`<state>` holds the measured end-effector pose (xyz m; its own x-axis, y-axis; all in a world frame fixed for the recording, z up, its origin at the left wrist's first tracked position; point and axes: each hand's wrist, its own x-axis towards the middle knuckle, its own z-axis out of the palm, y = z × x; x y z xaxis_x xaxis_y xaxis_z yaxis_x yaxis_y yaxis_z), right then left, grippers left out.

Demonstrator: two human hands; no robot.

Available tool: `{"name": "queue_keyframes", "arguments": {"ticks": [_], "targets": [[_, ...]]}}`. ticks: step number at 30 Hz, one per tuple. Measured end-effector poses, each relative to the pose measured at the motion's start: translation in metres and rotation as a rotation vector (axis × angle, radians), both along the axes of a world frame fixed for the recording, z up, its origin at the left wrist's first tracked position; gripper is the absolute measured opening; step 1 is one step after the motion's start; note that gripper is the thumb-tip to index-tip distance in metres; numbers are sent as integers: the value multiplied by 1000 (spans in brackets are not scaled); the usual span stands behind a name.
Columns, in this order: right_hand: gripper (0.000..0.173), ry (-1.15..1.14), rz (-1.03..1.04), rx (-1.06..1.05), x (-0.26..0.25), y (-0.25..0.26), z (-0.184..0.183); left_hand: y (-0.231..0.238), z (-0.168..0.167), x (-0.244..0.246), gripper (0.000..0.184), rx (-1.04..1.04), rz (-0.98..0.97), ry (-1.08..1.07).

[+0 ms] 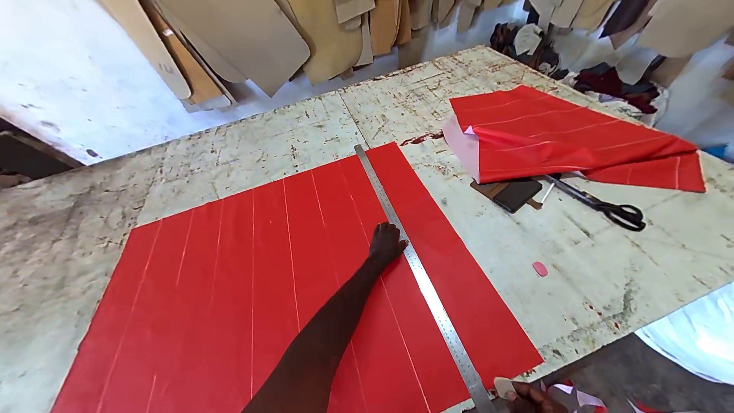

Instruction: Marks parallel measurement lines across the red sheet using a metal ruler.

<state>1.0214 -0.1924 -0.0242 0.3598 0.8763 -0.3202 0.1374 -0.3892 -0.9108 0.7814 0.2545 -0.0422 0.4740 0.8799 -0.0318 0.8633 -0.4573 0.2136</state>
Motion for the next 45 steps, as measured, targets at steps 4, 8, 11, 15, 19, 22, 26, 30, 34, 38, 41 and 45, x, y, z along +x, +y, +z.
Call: {"name": "queue_keyframes", "arguments": {"ticks": [4, 8, 11, 15, 19, 22, 26, 30, 34, 38, 41, 45], "targets": [[17, 16, 124, 120, 0, 89, 12, 18, 14, 9, 44, -54, -15, 76], [23, -85, 236, 219, -15, 210, 22, 42, 22, 12, 46, -134, 6, 45], [23, -217, 292, 258, -32, 308, 37, 70, 19, 5, 55, -151, 24, 38], [25, -396, 348, 305, -63, 441, 43, 101, 7, -12, 60, -102, -9, -10], [23, -550, 388, 290, -92, 563, 17, 105, 8, -21, 68, -83, -84, -95], [24, -614, 371, 243, -109, 621, -5, 104, -2, -26, 70, -26, -97, -154], [23, -639, 387, 190, -116, 650, -14, 101, -12, -28, 82, 7, -116, -148], [21, -679, 422, 209, -120, 646, -12, 99, -3, -29, 104, -67, -163, -45], [22, -817, 440, 277, -127, 660, -15, 101, 3, -23, 107, -110, -192, 10], [23, -906, 470, 291, -139, 711, -16, 105, 5, -20, 106, -196, -199, 19], [23, -950, 493, 296, -149, 757, -15, 105, 6, -20, 107, -238, -223, 28], [22, -983, 500, 311, -161, 813, -14, 106, 6, -19, 105, -257, -242, 57]]}}
